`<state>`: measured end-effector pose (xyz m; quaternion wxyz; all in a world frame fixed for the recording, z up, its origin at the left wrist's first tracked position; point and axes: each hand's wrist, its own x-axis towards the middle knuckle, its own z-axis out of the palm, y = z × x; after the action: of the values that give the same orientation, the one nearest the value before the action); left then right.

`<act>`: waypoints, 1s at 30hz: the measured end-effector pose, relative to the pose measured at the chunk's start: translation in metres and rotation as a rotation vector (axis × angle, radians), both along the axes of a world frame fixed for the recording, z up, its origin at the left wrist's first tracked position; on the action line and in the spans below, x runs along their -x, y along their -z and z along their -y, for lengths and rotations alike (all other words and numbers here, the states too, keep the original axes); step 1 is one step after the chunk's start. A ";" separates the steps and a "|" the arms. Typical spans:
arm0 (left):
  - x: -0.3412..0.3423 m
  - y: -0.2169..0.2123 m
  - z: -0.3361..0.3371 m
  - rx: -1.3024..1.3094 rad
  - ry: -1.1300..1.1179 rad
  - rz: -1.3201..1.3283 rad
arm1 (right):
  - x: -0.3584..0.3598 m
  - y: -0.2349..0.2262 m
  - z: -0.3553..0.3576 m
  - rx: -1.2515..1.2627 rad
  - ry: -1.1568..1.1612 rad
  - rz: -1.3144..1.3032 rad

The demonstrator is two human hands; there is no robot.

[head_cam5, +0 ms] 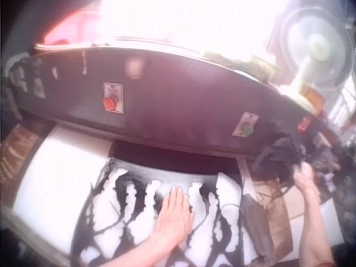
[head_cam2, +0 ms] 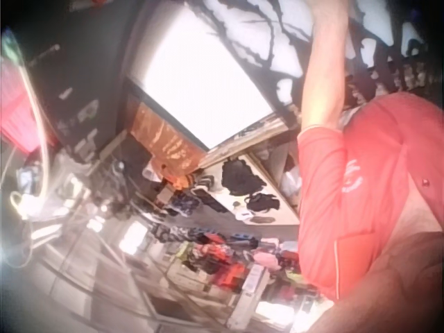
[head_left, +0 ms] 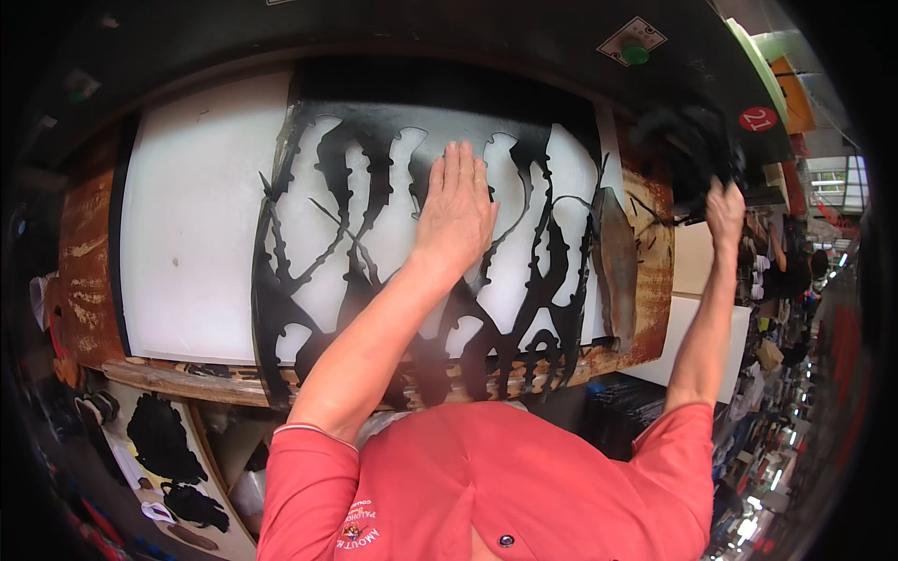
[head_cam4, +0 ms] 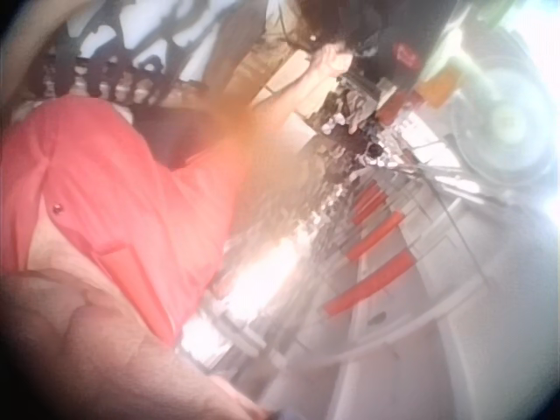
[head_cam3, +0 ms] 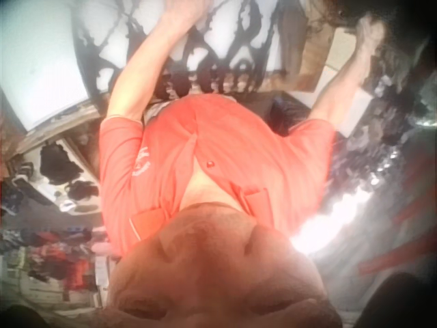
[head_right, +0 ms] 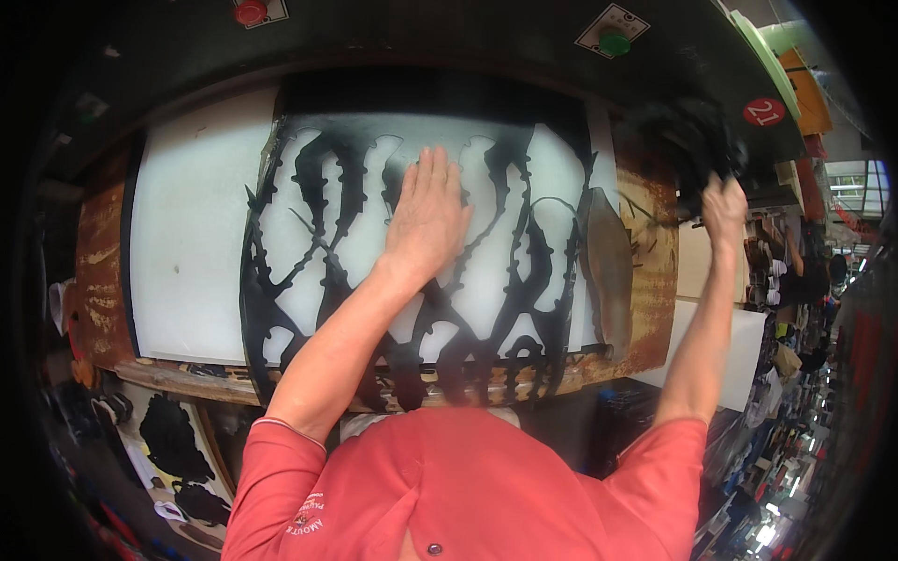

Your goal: The person uses a handheld blade to cut intricate shapes from a black rubber sheet on a cutting machine. They repeatedly press the blade into the material, remove the cut pieces, and place them on a nearby surface. The person then feeds a new sheet into the machine and continues cutting.

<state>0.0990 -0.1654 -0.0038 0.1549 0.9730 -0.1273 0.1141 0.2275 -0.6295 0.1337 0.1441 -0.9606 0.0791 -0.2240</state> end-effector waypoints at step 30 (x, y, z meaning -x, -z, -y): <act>0.049 -0.180 -0.008 1.426 0.633 -0.720 | 0.112 -0.206 -0.298 0.338 -0.761 -1.126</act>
<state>0.0496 -0.1579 0.1762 0.7848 0.5389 -0.2338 -0.1973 0.1158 -0.3319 0.3393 -0.0018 -0.9007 -0.2360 0.3647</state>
